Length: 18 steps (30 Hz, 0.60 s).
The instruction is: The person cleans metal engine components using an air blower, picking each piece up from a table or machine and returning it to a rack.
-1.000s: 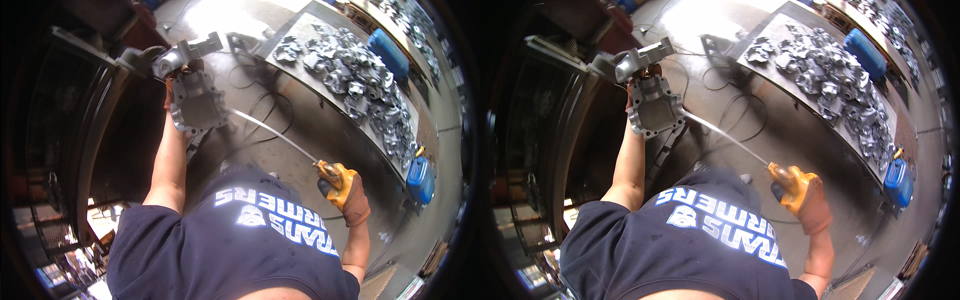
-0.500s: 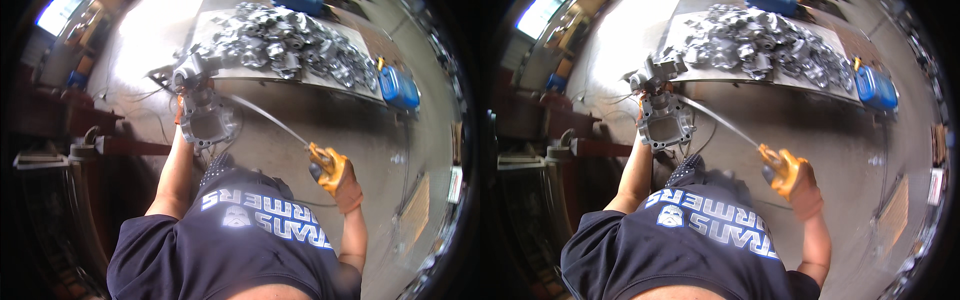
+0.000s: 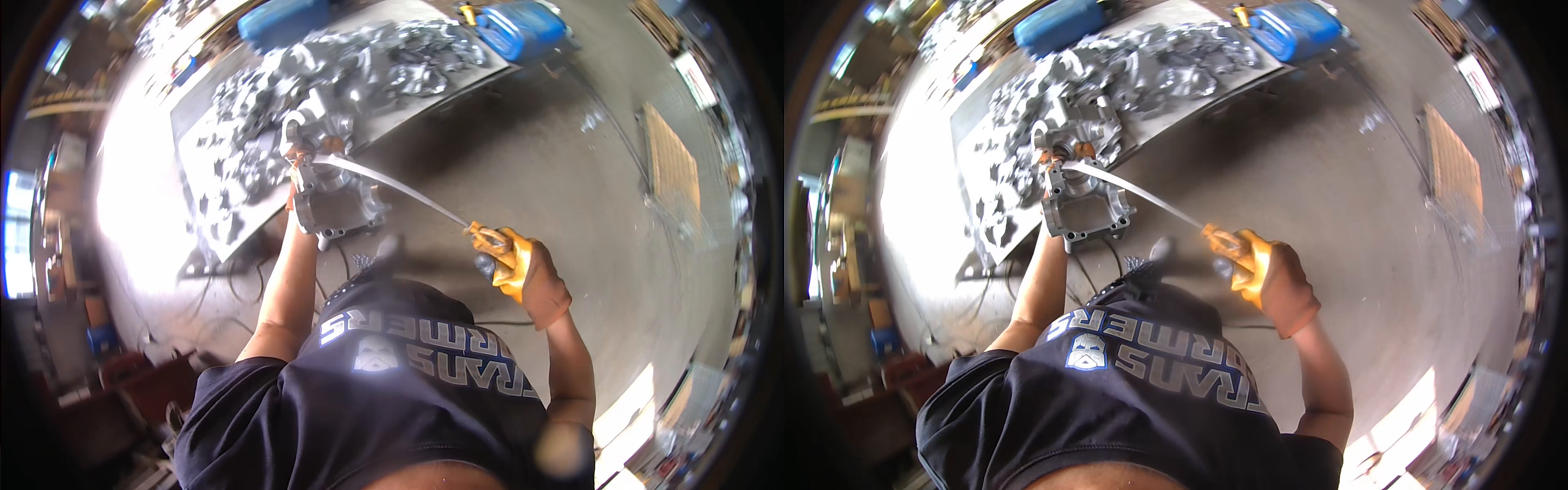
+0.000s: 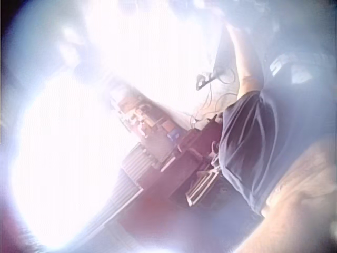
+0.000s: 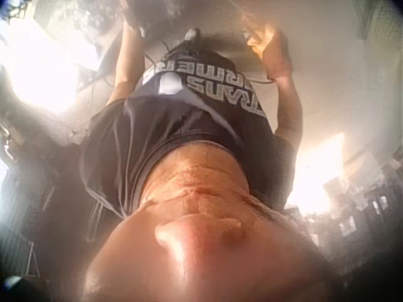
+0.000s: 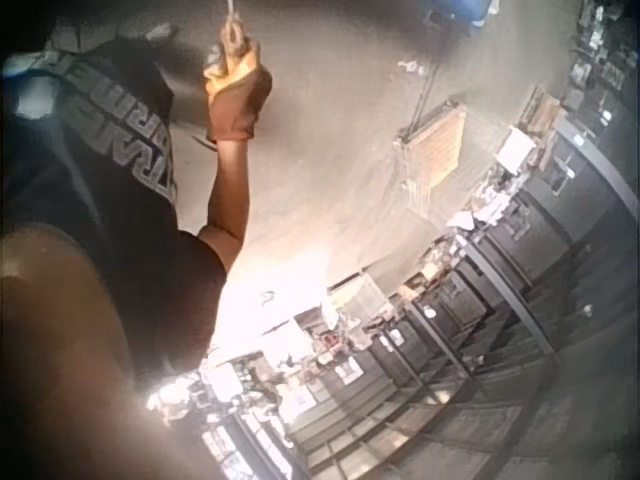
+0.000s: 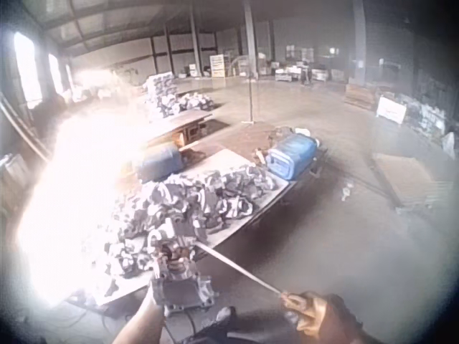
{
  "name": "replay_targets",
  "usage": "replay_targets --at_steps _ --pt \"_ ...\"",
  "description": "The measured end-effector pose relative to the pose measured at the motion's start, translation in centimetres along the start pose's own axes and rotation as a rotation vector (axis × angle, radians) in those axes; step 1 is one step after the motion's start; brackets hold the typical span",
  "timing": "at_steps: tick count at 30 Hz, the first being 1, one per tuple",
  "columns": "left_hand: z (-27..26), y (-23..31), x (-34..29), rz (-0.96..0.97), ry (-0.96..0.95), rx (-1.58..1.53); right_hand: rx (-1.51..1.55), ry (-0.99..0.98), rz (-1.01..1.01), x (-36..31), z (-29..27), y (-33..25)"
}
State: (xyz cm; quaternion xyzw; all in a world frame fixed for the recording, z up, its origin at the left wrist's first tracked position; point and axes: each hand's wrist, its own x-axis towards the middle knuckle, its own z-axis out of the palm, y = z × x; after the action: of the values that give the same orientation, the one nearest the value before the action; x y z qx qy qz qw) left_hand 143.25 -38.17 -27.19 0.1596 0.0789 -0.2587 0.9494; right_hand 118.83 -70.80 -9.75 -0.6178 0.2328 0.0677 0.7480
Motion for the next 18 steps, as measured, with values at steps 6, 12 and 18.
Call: replay_targets --at_steps 6,12,18 --pt "1.7 -3.7 12.5 -0.307 -0.178 0.095 -0.257 0.260 -0.122 -0.1 -1.3 -3.8" --pt "3.4 -7.8 26.0 -0.566 -0.490 0.092 -0.717 0.346 -0.069 0.5 -5.6 -8.3" --pt "12.7 -13.1 32.8 -0.604 -0.678 -0.010 -0.883 0.366 0.235 1.4 -14.1 -7.3"
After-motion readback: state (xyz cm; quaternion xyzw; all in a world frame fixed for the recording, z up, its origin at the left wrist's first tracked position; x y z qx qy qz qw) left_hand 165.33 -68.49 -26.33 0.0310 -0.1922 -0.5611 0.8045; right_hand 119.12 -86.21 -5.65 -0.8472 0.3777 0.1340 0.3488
